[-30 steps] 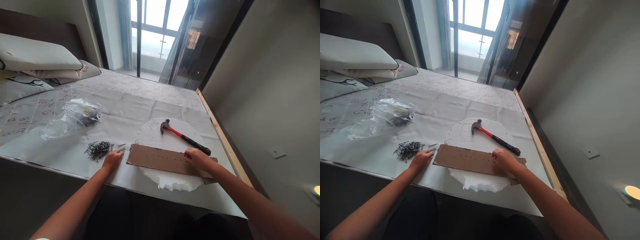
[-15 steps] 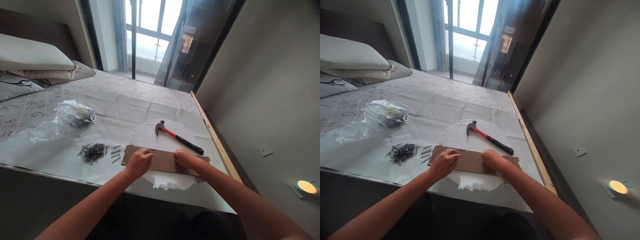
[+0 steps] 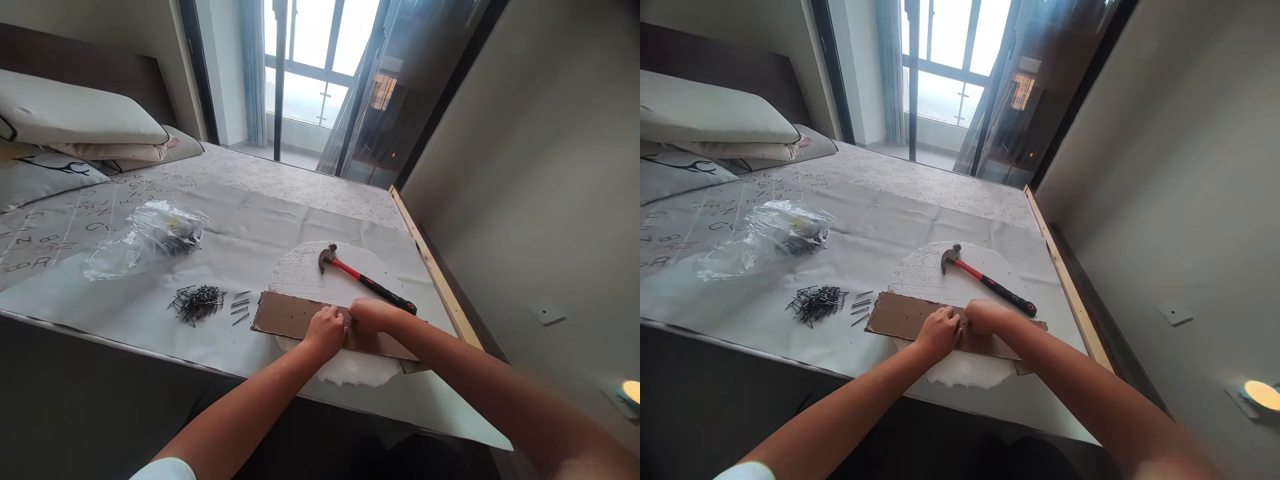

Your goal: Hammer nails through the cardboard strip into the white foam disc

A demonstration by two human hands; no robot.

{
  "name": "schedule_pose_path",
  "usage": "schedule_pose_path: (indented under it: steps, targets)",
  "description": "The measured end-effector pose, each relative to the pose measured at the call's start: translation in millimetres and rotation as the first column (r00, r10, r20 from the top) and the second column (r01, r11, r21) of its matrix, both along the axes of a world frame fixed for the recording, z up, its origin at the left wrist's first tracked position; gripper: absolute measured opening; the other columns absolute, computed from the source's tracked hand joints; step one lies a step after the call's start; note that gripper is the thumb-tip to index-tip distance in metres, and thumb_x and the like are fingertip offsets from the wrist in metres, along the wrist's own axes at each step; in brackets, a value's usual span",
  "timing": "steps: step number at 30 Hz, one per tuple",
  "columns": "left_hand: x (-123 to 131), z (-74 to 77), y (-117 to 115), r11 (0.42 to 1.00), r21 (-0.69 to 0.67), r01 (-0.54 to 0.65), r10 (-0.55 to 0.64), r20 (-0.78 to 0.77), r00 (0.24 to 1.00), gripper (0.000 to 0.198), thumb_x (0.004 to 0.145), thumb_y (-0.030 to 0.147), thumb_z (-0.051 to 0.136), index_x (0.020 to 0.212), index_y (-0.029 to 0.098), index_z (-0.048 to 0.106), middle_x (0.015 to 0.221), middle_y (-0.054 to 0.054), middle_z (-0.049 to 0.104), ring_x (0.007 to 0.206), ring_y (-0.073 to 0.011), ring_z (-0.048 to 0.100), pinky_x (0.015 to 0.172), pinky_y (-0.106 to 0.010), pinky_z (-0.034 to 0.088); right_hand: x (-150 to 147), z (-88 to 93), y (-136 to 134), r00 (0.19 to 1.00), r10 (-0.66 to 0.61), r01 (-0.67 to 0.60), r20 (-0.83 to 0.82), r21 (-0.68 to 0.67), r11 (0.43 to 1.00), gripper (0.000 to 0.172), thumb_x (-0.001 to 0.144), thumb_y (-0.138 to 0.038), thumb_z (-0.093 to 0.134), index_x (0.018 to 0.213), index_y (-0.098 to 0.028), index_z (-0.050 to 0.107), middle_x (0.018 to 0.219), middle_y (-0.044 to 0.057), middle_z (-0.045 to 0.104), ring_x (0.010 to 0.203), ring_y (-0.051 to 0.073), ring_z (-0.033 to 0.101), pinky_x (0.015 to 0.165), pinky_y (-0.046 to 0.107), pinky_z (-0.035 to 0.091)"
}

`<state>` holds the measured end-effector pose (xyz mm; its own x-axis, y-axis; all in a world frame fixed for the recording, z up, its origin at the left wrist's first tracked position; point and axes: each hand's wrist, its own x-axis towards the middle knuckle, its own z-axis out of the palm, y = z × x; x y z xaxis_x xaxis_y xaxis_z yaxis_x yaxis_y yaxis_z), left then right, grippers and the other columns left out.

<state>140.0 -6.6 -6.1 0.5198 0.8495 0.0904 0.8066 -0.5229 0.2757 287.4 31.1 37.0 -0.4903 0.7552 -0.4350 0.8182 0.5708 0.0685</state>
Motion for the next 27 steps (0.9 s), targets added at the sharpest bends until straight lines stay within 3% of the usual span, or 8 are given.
schedule_pose_path:
  steps: [7, 11, 14, 16, 18, 22, 25, 27]
  targets:
    - [0.1, -1.4, -1.5, 1.0, 0.003, -0.001, 0.001, 0.021, 1.0, 0.021, 0.084, 0.026, 0.049, 0.088, 0.013, 0.065, 0.097, -0.012, 0.059, 0.092, -0.0244, 0.056, 0.076, -0.036, 0.047, -12.2, 37.1, 4.2, 0.972, 0.072, -0.032, 0.222, -0.178, 0.983, 0.021, 0.088, -0.033, 0.057, 0.095, -0.014, 0.063, 0.094, 0.002, 0.065, 0.079, 0.015, 0.063, 0.07, 0.033, 0.053]
    - [-1.1, -0.4, 3.4, 0.999, -0.03, -0.012, 0.013, 0.064, 0.998, 0.019, 0.081, 0.026, 0.053, 0.086, 0.013, 0.066, 0.095, -0.012, 0.06, 0.09, -0.0248, 0.058, 0.076, -0.036, 0.048, -7.8, 69.9, 3.2, 0.986, 0.05, -0.032, 0.159, -0.111, 0.993, 0.013, 0.082, -0.025, 0.06, 0.082, -0.013, 0.065, 0.078, 0.002, 0.065, 0.066, 0.013, 0.058, 0.058, 0.026, 0.045]
    - [-5.6, 3.2, 7.1, 0.997, -0.058, -0.042, 0.055, 0.23, 0.972, 0.027, 0.079, 0.032, 0.059, 0.101, 0.016, 0.065, 0.098, -0.01, 0.061, 0.084, -0.0208, 0.06, 0.073, -0.032, 0.049, -5.0, 86.2, -0.3, 0.999, 0.028, -0.026, 0.039, -0.06, 0.998, 0.011, 0.072, -0.016, 0.059, 0.077, -0.013, 0.068, 0.073, 0.005, 0.066, 0.059, 0.013, 0.051, 0.046, 0.024, 0.031]
    - [-8.8, 6.7, 7.5, 0.999, -0.033, -0.006, 0.018, 0.393, 0.919, 0.031, 0.08, 0.033, 0.059, 0.109, 0.02, 0.062, 0.1, -0.007, 0.062, 0.08, -0.0165, 0.061, 0.07, -0.027, 0.048, -6.1, 88.8, -4.3, 0.998, 0.026, -0.029, -0.054, -0.053, 0.998, 0.013, 0.069, -0.016, 0.057, 0.075, -0.014, 0.068, 0.07, 0.004, 0.065, 0.055, 0.011, 0.046, 0.044, 0.024, 0.025]
    - [-11.8, 10.8, 5.9, 0.997, 0.031, 0.064, -0.071, 0.506, 0.859, 0.021, 0.085, 0.028, 0.054, 0.101, 0.022, 0.066, 0.095, -0.005, 0.065, 0.078, -0.0137, 0.061, 0.069, -0.024, 0.047, -9.2, 86.3, -8.5, 0.989, 0.025, -0.033, -0.146, -0.052, 0.998, 0.013, 0.068, -0.016, 0.055, 0.073, -0.015, 0.067, 0.067, 0.002, 0.063, 0.054, 0.01, 0.042, 0.045, 0.024, 0.024]
    - [-29.0, 20.9, 2.3, 0.985, 0.14, 0.104, -0.162, 0.508, 0.846, 0.028, 0.089, 0.025, 0.045, 0.077, 0.019, 0.07, 0.07, -0.003, 0.066, 0.068, -0.0127, 0.06, 0.064, -0.022, 0.045, -11.3, 77.2, -14.7, 0.95, -0.008, -0.009, -0.312, -0.052, 0.999, 0.014, 0.072, -0.016, 0.055, 0.08, -0.017, 0.066, 0.071, 0.0, 0.064, 0.059, 0.009, 0.046, 0.048, 0.021, 0.028]
    - [-71.2, 29.6, 3.7, 0.984, 0.178, 0.011, -0.096, 0.478, 0.873, 0.028, 0.089, 0.028, 0.045, 0.078, 0.019, 0.07, 0.072, -0.003, 0.067, 0.068, -0.0133, 0.061, 0.064, -0.023, 0.046, 2.1, 68.4, -17.9, 0.922, -0.074, 0.07, -0.38, -0.023, 0.997, 0.015, 0.08, -0.022, 0.054, 0.09, -0.018, 0.064, 0.079, 0.001, 0.064, 0.066, 0.01, 0.052, 0.053, 0.019, 0.034]
    - [-115.2, 31.7, 5.7, 0.969, 0.199, -0.145, 0.033, 0.48, 0.877, 0.027, 0.088, 0.032, 0.046, 0.081, 0.019, 0.069, 0.078, -0.004, 0.069, 0.073, -0.0143, 0.062, 0.067, -0.023, 0.047, 17.1, 58.4, -21.0, 0.92, -0.127, 0.141, -0.372, 0.01, 0.99, 0.014, 0.084, -0.021, 0.05, 0.087, -0.018, 0.063, 0.081, 0.002, 0.064, 0.068, 0.011, 0.054, 0.055, 0.021, 0.037]
